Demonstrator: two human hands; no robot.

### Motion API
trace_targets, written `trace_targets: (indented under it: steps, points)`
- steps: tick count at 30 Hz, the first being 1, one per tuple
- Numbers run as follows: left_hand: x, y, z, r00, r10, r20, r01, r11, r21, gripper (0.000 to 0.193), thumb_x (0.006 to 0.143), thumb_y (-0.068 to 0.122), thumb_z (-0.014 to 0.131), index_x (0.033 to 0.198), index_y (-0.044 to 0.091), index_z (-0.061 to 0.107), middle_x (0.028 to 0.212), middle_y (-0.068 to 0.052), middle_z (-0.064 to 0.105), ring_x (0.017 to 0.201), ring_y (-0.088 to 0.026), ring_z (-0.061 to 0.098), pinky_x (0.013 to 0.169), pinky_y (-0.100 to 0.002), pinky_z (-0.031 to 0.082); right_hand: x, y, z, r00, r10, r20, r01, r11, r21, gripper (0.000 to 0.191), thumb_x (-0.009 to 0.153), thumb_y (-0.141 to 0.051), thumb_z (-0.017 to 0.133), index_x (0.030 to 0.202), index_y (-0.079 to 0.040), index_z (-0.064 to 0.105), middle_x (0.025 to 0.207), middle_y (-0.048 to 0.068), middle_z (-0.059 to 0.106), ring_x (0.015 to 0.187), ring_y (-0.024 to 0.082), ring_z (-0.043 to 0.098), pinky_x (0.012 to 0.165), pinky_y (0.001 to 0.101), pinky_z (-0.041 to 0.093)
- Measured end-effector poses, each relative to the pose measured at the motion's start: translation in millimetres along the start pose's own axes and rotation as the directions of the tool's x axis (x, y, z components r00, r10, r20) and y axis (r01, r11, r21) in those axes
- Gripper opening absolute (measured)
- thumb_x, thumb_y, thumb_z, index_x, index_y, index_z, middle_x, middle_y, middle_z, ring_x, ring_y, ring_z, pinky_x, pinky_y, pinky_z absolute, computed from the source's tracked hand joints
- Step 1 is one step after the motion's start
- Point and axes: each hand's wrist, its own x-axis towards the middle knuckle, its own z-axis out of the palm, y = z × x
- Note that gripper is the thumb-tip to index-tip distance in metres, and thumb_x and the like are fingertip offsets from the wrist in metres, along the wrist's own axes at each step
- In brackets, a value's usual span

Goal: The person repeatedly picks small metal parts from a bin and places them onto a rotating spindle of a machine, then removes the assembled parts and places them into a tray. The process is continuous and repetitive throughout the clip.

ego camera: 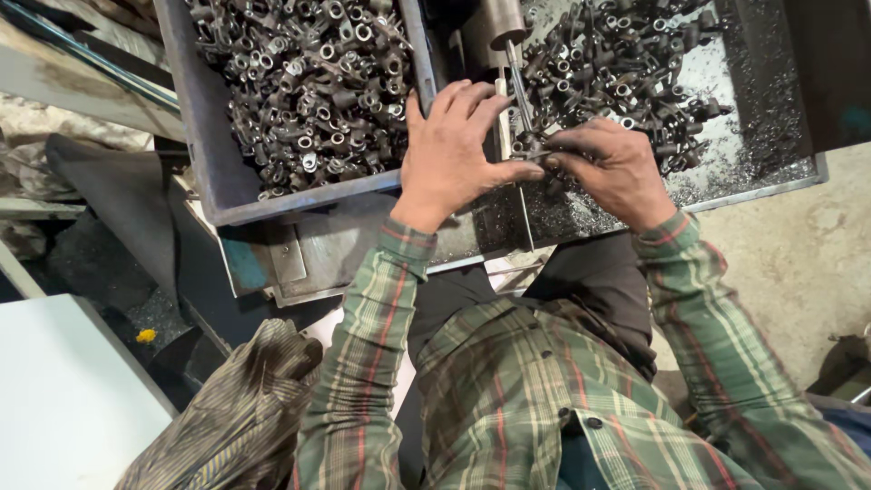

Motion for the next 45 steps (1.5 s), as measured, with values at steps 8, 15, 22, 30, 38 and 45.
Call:
trace_targets:
  steps: [8,15,22,30,38,45]
  points:
    - [0,4,3,0.999,0.002,-0.042,0.003,0.995,0.101,0.071,0.073,0.056,0.083,0.128,0.015,0.063,0.13,-0.004,0.062,0.129,-0.026,0.052,0.111,-0.068,0.031,20,-13,-3,0.987,-0.151,-0.052,0.144,0.983,-0.114,0.022,0.092,-0.011,0.082,0.114,-0.01,0.078,0.108,0.009,0.07,0.096,0.023,0.067,0.081,0.0338,0.055]
    - [-6,7,6,0.994,0.083,-0.068,-0.067,0.976,0.209,0.055,0.083,0.047,0.08,0.123,0.013,0.064,0.118,-0.003,0.063,0.122,-0.026,0.055,0.111,-0.072,0.032,17,-20,2,0.963,-0.247,-0.104,0.204,0.928,-0.313,0.02,0.092,-0.018,0.086,0.11,-0.014,0.08,0.1,0.006,0.064,0.097,0.025,0.057,0.086,0.0398,0.045]
    - [-2,12,4,0.995,0.078,-0.06,-0.064,0.976,0.208,0.061,0.079,0.052,0.079,0.121,0.01,0.065,0.11,-0.004,0.065,0.115,-0.027,0.059,0.108,-0.076,0.031,32,-28,-9,0.972,-0.232,-0.031,0.205,0.909,-0.362,0.023,0.089,-0.018,0.087,0.111,-0.014,0.082,0.101,0.009,0.067,0.096,0.027,0.059,0.085,0.0412,0.047]
    - [1,6,4,0.995,0.044,-0.088,-0.039,0.997,0.063,0.057,0.088,0.058,0.072,0.124,0.015,0.067,0.116,-0.003,0.069,0.116,-0.023,0.06,0.11,-0.076,0.028,17,-24,1,0.997,0.059,-0.045,-0.058,0.998,0.026,0.033,0.096,-0.016,0.08,0.125,-0.003,0.072,0.113,0.013,0.074,0.096,0.021,0.073,0.081,0.0301,0.059]
    - [-2,5,7,0.994,0.044,-0.099,-0.034,0.995,0.097,0.042,0.086,0.044,0.074,0.117,0.017,0.068,0.111,0.0,0.067,0.116,-0.023,0.058,0.111,-0.073,0.029,10,-11,3,0.964,-0.252,-0.081,0.217,0.927,-0.305,0.025,0.095,-0.005,0.077,0.12,-0.006,0.075,0.114,0.012,0.07,0.106,0.03,0.066,0.094,0.0401,0.054]
    - [2,12,12,0.99,-0.031,-0.136,0.057,0.98,0.191,0.032,0.088,0.041,0.075,0.107,0.016,0.067,0.1,0.0,0.065,0.107,-0.024,0.06,0.11,-0.069,0.036,27,-5,-5,0.922,-0.386,0.028,0.351,0.803,-0.482,0.024,0.096,-0.015,0.081,0.118,-0.007,0.073,0.111,0.008,0.068,0.107,0.028,0.059,0.096,0.0414,0.046]
